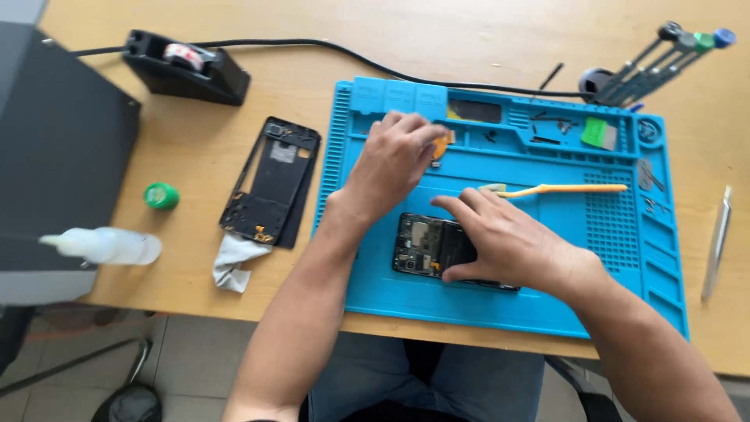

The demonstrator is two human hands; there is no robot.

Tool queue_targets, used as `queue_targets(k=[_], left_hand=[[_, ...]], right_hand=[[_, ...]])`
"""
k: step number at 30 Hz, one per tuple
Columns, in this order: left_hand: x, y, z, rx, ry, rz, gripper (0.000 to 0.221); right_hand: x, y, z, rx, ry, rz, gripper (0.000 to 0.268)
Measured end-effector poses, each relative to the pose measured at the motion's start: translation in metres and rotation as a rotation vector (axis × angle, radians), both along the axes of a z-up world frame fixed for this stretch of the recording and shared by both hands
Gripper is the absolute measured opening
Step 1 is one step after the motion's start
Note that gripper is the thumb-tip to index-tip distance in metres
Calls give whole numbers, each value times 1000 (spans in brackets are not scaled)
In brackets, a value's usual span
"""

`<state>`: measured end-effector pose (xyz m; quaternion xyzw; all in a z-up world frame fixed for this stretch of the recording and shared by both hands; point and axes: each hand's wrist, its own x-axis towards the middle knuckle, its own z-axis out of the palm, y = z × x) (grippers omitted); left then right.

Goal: Disassembling, cleaning, and reassembling internal components of a mobile phone on a repair mat.

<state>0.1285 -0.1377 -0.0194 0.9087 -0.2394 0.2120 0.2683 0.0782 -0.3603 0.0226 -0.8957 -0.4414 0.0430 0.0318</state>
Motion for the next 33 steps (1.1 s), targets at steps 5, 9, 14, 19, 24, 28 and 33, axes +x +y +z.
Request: queue_targets(k=[5,9,14,19,24,28,33], left_hand=[[2,29,29,-495,20,54,19],[1,45,46,-510,122,116,22],[18,43,23,221,394,-74,25],[21,38,2,226,167,-147,24],[21,34,0,181,111,-174,13],[18,35,-2,220,12,-18,23],[11,31,25,-262,45,-19,12]], right_hand=[[29,-2,28,12,734,-144,55],[39,-27,34,14,908,-337,36],[50,-87,-5,1116,877,-497,44],[52,-69,-8,1592,724,-632,47],[53,-56,-26,1788,716,-629,50],[57,-54,-50,1837,726,-533,45],[45,-38,-36,1843,765,-547,44]])
